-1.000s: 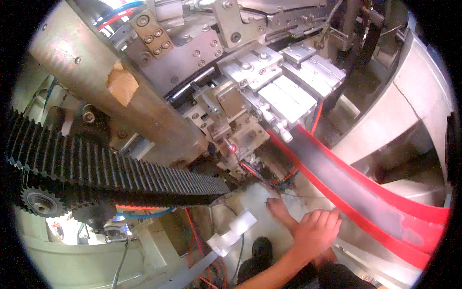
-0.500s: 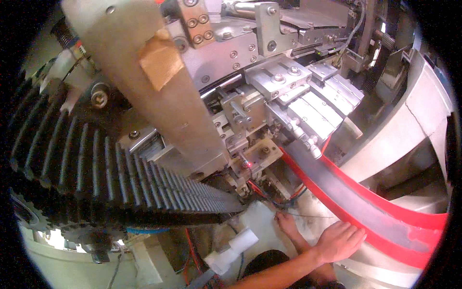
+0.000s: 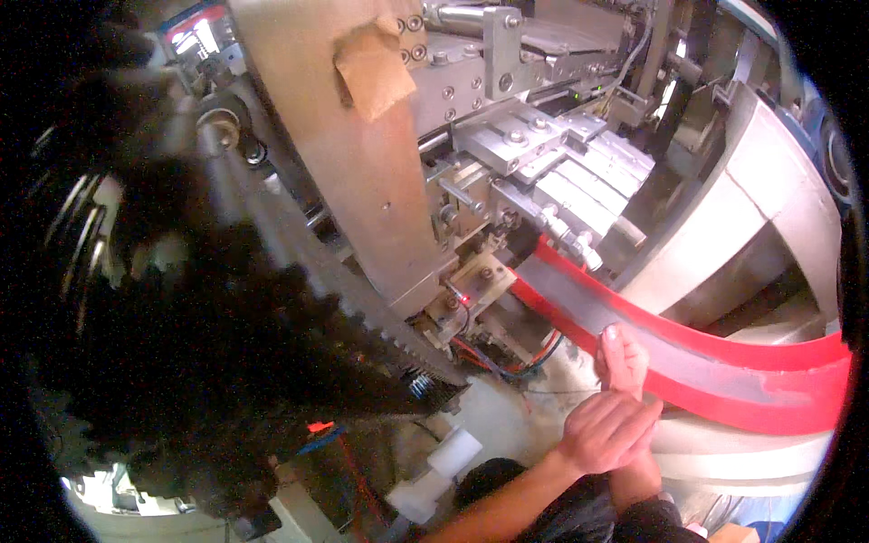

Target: The person manipulates internal components of a large industrial machine, reaching into a narrow space to move a sliding metal module and handle cables and mechanical parts.

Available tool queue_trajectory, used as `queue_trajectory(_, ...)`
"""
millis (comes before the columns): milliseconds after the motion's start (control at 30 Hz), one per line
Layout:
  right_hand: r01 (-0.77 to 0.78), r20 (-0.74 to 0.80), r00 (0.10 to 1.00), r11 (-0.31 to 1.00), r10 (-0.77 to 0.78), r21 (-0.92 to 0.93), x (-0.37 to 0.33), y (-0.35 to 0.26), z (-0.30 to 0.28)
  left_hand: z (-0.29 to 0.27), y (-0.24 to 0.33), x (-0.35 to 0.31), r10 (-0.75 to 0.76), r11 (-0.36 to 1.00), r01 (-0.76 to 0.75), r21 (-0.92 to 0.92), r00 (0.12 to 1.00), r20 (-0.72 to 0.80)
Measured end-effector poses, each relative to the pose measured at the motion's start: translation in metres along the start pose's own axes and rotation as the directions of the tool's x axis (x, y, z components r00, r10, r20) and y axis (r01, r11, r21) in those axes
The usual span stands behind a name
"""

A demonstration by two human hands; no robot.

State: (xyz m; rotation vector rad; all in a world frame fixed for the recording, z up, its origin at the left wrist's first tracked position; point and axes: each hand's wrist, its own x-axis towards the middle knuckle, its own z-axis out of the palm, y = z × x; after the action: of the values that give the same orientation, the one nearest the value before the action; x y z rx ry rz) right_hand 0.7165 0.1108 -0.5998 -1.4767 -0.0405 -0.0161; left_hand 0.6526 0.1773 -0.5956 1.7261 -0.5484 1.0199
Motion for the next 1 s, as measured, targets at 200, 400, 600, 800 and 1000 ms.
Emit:
queue_trajectory(200, 0.361, -0.064, 0.898, 0.813, -0.435, -0.456, 0.059, -0.118, 0.037, -0.016, -0.020, -0.002, -0.081, 0.988, 0.090, 0.128, 0.994, -0.071)
queue_trajectory(400, 0.374, 0.220, 0.896, 0.385, -0.387, -0.844, 0.175, -0.176, 0.076, -0.031, -0.039, 0.006, -0.194, 0.955, 0.190, 0.228, 0.981, -0.004)
queue_trajectory(600, 0.442, 0.411, 0.897, 0.368, -0.163, -0.818, 0.199, -0.182, 0.097, -0.052, -0.049, 0.006, -0.360, 0.915, 0.377, 0.147, 0.924, -0.129)
queue_trajectory(800, 0.443, 0.447, 0.890, 0.400, -0.089, -0.802, 0.209, -0.178, 0.094, -0.042, -0.053, 0.056, -0.664, 0.710, 0.522, -0.472, 0.720, -0.201)
queue_trajectory(1000, 0.421, 0.491, 0.863, 0.363, 0.121, -0.831, 0.212, -0.196, 0.069, -0.036, -0.089, 0.120, -0.636, 0.760, 0.403, -0.510, 0.622, -0.457)
